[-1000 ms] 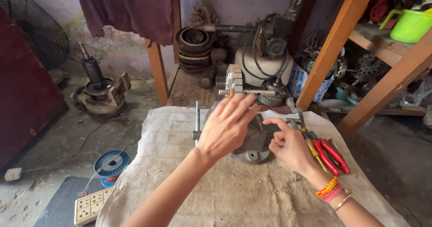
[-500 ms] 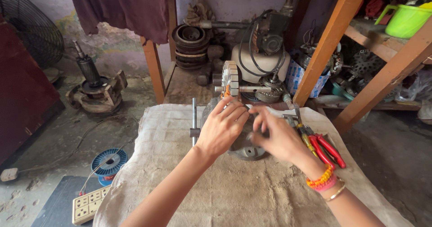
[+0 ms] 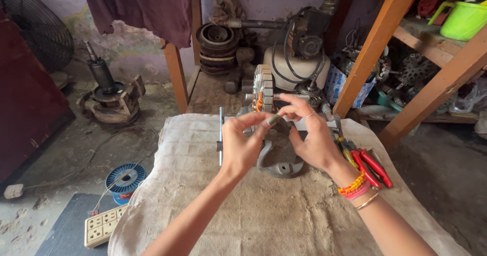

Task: The person winds copper wire around the slots of a motor stator held in a bench vise. They use a screwdriver to guide and pack the wire into the slots, then continue winding by hand, repeating the process across multiple slots.

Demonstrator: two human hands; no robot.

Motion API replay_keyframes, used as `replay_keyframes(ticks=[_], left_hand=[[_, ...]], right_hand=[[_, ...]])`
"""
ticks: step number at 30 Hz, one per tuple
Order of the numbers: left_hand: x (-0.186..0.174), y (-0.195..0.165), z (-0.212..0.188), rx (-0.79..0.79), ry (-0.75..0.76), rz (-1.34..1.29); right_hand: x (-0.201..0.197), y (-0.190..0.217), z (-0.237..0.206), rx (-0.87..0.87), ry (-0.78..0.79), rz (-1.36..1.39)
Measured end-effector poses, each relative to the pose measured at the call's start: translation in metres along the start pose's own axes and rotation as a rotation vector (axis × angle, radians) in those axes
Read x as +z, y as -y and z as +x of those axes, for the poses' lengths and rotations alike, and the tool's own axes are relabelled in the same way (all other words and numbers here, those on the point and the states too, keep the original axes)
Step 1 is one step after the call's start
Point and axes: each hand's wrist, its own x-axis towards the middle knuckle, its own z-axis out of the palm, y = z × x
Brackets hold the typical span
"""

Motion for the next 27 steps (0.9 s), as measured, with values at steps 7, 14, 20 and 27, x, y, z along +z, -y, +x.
replay_keyframes(ticks=[7, 14, 20, 27], left_hand=[[-0.007, 0.026, 0.028, -0.182, -0.065, -0.498], [-0.015, 0.018, 0.038, -0.260, -0.091, -0.739], [-0.020, 0.012, 0.033, -0.073, -0.042, -0.620], [-0.027, 0.011, 0.029, 0.118, -0.133, -0.311]], right_hand=[[-0.004, -0.014, 0.008, 0.031, -0.032, -0.047], [0.007, -0.013, 0.015, 0.011, -0.027, -0.023], [0.010, -0.011, 0.018, 0.060, -0.018, -0.022], [0.013, -0.008, 0.019, 0.023, -0.026, -0.030]])
